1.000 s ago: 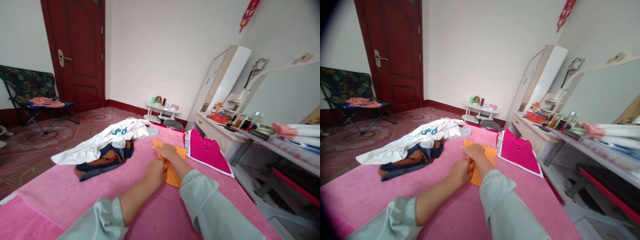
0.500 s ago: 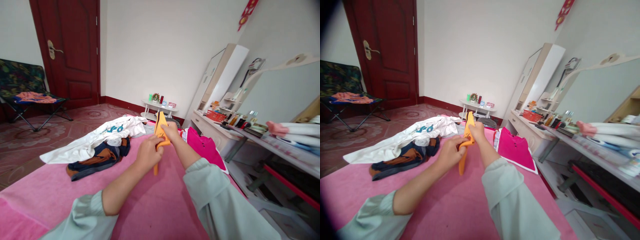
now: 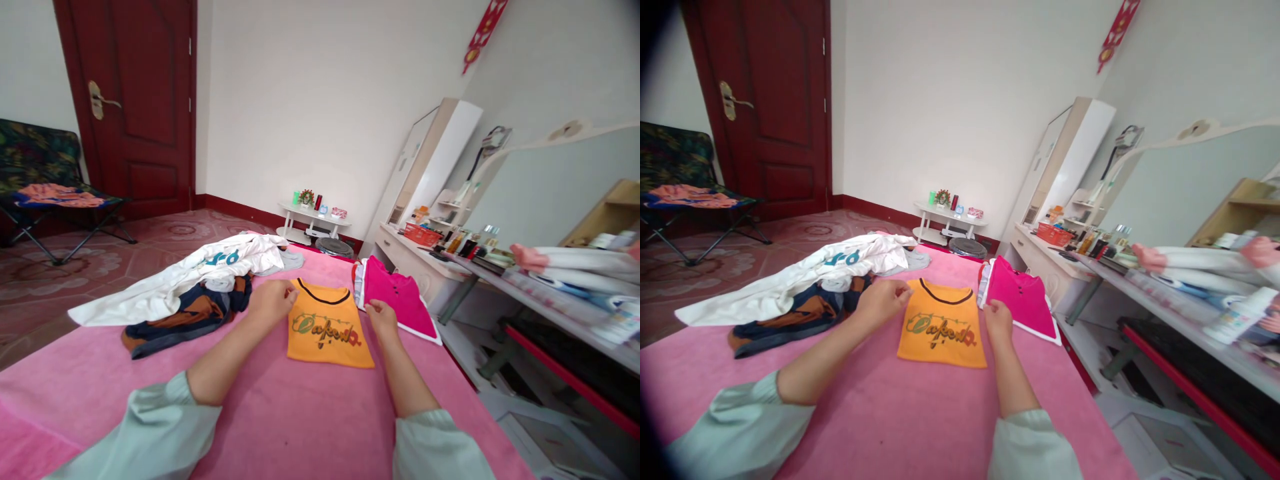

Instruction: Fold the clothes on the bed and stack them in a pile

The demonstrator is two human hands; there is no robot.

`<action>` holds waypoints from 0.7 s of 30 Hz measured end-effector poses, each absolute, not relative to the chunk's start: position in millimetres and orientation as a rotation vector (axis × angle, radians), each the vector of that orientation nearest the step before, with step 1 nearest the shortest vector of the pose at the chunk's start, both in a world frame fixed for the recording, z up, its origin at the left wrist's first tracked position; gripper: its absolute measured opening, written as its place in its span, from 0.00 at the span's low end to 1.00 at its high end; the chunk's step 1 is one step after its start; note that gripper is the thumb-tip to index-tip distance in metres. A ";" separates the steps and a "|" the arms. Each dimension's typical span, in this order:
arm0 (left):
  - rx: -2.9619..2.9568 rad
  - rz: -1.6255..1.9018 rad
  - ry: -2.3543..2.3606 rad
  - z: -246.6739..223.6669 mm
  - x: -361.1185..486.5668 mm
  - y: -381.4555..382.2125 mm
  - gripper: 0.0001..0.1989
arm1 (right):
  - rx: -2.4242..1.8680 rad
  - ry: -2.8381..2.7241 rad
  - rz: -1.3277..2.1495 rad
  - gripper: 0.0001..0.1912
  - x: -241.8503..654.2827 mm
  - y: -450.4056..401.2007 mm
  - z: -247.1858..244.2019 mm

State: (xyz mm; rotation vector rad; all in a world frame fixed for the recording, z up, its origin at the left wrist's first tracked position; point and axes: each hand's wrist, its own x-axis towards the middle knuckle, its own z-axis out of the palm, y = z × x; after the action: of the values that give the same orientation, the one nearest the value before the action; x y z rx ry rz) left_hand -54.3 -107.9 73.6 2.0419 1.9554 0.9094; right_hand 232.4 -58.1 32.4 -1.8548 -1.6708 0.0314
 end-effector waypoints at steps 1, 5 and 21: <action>1.980 0.848 2.009 67.5 -61.0 -102.5 0.12 | -1.870 -1.648 0.037 0.20 238.5 -59.3 27.3; 1.857 0.702 2.018 49.3 -73.1 -92.6 0.11 | -1.961 -1.609 0.163 0.17 241.8 -65.5 20.7; 1.600 0.844 1.717 23.1 -31.0 -96.9 0.25 | -2.145 -1.753 0.127 0.07 208.4 -80.9 26.1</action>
State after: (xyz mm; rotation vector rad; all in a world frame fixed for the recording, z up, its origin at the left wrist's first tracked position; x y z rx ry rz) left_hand -31.0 -96.9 23.1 1.6002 1.7173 0.8441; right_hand 208.4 -80.9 26.1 -2.1451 -1.7533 0.1274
